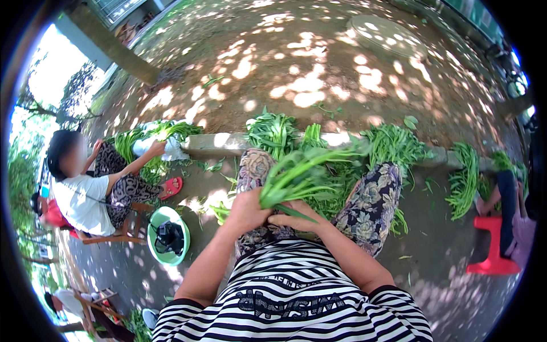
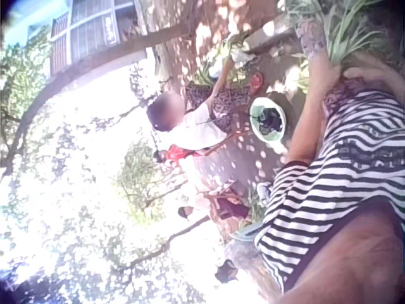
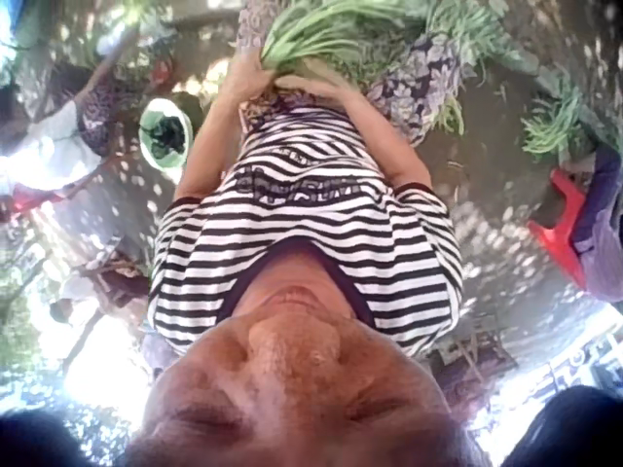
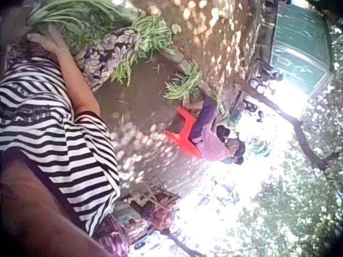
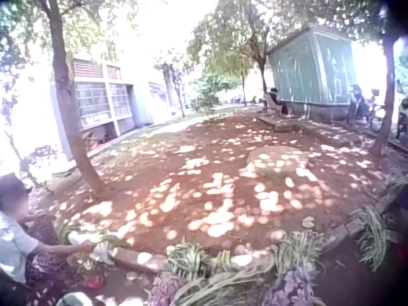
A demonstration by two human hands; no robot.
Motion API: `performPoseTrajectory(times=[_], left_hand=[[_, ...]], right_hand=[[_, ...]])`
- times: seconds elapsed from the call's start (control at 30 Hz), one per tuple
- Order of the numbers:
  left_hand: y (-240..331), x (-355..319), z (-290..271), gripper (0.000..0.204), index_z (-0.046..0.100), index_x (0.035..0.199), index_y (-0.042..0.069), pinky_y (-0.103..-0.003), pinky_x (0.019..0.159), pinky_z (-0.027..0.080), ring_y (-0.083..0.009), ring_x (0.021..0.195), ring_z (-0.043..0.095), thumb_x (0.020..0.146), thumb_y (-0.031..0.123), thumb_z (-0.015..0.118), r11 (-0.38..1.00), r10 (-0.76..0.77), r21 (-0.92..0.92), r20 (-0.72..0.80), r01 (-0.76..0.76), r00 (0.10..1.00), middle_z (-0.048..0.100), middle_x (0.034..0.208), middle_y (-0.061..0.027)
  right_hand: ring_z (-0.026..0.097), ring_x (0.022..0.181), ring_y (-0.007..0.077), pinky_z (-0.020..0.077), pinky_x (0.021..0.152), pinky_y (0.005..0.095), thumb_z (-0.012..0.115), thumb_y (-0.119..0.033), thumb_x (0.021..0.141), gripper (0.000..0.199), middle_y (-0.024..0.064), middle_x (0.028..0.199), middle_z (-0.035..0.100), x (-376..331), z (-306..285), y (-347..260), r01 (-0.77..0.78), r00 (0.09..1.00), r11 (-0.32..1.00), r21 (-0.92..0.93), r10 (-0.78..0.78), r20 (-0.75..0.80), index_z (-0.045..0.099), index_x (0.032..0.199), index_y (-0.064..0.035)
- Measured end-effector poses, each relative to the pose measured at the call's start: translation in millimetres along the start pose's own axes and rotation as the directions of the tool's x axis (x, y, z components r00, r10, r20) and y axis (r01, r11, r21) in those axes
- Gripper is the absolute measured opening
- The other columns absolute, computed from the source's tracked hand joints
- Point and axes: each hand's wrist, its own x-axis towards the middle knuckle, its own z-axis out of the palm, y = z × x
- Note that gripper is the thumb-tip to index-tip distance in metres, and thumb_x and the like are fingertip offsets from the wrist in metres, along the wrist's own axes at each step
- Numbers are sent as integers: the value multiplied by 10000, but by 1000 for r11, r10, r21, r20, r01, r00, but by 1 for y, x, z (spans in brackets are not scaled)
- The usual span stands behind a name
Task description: The person separates leaves from the stalks of several bunches of greens by hand, placing the sorted leaves onto a pile on a concrete ledge.
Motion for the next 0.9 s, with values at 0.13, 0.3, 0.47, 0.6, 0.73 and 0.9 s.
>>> performPoseTrajectory(times=[0.13, 0.3, 0.47, 0.6, 0.73, 0.9], left_hand=[[-9, -8, -32, 349, 589, 919, 11, -450, 680, 466, -393, 726, 588, 624, 184, 658, 983, 14, 184, -39, -6, 999, 606, 737, -221], [-59, -28, -15, 363, 590, 932, 25, -440, 673, 460, -387, 738, 583, 615, 178, 679, 973, -22, 228, 6, 20, 1000, 604, 749, -218], [-71, -40, 0, 358, 599, 934, 19, -383, 682, 472, -344, 706, 594, 609, 129, 701, 991, -117, -65, 37, 120, 992, 613, 749, -186], [-79, -45, 0, 317, 597, 904, -3, -323, 653, 466, -203, 655, 583, 617, 82, 701, 996, -67, -60, 16, 68, 998, 626, 730, -126], [-74, -48, -3, 323, 583, 919, -24, -292, 649, 459, -123, 650, 540, 622, 46, 689, 977, -124, -162, 82, 136, 989, 620, 724, -70], [-73, -42, -4, 298, 587, 903, -27, -277, 653, 458, -105, 662, 528, 625, 25, 680, 943, -176, -261, 133, 206, 975, 610, 729, -35]], right_hand=[[566, 925, 164, 463, 791, 285, 717, -344, 728, 557, 99, 1083, 595, -26, -25, 21, -108, 983, 990, -87, 119, 142, 557, 1168, -42], [623, 675, 111, 489, 594, 238, 710, -189, 742, 286, 92, 784, 672, -60, -92, -11, -167, 986, 981, 94, 166, 20, 668, 938, 14], [570, 593, 111, 460, 583, 242, 589, -84, 814, 119, 48, 659, 614, -72, -136, -6, 234, 858, 911, 340, -29, -513, 638, 763, 12], [554, 627, 93, 433, 582, 234, 600, -100, 825, 124, 30, 666, 599, -58, -151, -25, 270, 808, 939, 214, -100, -581, 643, 807, 15], [523, 652, 57, 404, 580, 204, 628, -94, 814, 146, 4, 704, 585, -28, -148, -60, 241, 828, 970, 36, -187, -528, 638, 864, 43], [502, 684, 41, 410, 592, 201, 642, -55, 800, 125, -7, 737, 584, -6, -148, -58, 287, 881, 954, 87, -227, -414, 635, 877, 42]])
